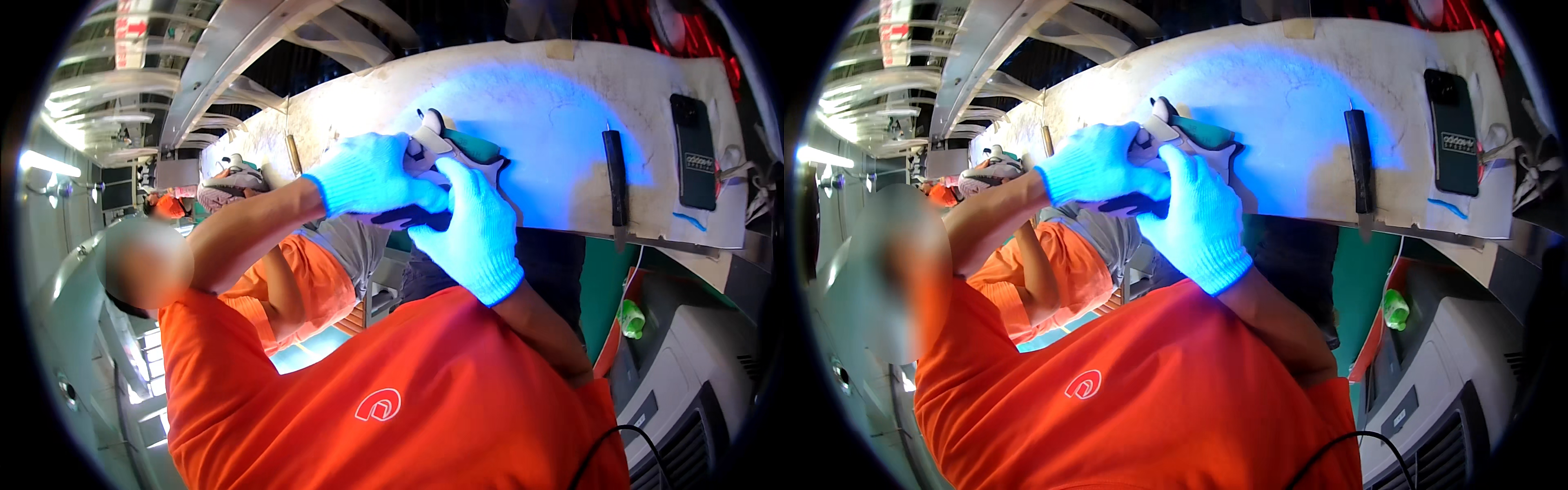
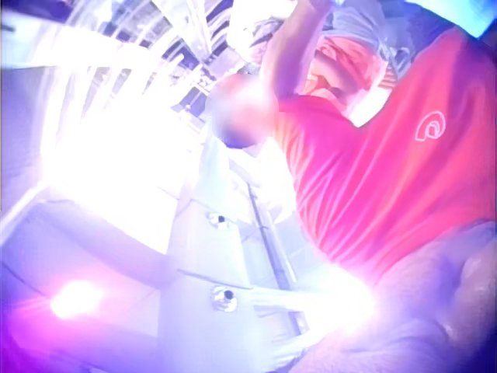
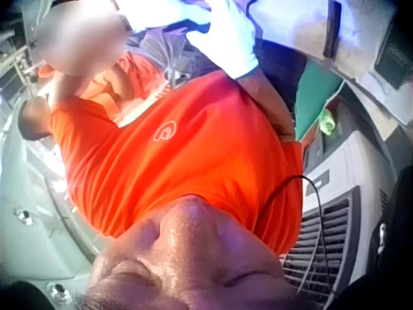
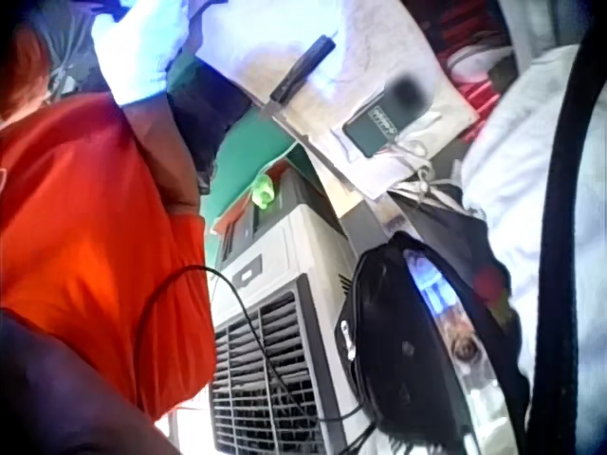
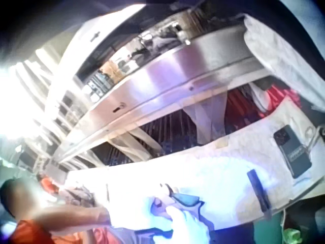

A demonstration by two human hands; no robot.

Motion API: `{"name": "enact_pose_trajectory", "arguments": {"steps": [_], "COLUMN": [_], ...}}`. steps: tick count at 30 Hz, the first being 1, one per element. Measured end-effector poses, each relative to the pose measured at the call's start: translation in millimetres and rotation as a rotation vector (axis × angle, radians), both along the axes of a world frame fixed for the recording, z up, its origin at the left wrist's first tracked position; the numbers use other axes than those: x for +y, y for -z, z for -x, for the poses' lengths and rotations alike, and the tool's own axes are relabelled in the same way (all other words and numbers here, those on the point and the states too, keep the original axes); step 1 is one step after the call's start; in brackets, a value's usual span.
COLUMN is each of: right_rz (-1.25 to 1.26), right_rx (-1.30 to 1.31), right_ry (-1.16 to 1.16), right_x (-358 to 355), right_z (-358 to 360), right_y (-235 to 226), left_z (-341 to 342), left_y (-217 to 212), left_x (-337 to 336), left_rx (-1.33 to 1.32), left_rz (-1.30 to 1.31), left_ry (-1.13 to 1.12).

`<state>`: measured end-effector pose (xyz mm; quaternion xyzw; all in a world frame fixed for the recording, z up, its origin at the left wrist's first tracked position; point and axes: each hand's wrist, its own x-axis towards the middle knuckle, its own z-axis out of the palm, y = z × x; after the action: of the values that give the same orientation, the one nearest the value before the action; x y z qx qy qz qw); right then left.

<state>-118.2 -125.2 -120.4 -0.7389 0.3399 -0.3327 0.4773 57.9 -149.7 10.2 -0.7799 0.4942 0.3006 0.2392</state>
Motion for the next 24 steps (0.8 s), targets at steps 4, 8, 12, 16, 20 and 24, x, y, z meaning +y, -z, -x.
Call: {"name": "enact_pose_trajectory", "arguments": {"steps": [4,8,12,16,20,24], "right_rz": [0.079,-0.114,-0.447,-0.849,-0.915,-0.915], "right_rx": [0.019,-0.062,-0.422,-0.491,-0.555,-0.629], "right_ry": [0.032,-0.049,-0.003,0.057,0.058,0.050], "right_x": [0.4,14.1,45.4,43.8,42.7,47.7], "right_z": [-1.0,48.3,84.5,85.3,78.0,70.3], "right_y": [-8.6,-23.3,31.5,33.2,2.6,2.3], "left_z": [-13.1,-58.2,-34.8,17.5,63.3,103.6], "left_y": [-13.0,-58.7,-43.8,3.3,79.1,129.4], "left_x": [10.7,44.1,119.0,158.2,194.5,185.5], "left_rx": [0.181,0.732,1.477,1.561,1.574,1.738], "left_rz": [0.064,0.109,0.388,0.779,0.993,1.047], "left_ry": [0.051,-0.001,-0.333,-0.653,-1.030,-1.100]}}
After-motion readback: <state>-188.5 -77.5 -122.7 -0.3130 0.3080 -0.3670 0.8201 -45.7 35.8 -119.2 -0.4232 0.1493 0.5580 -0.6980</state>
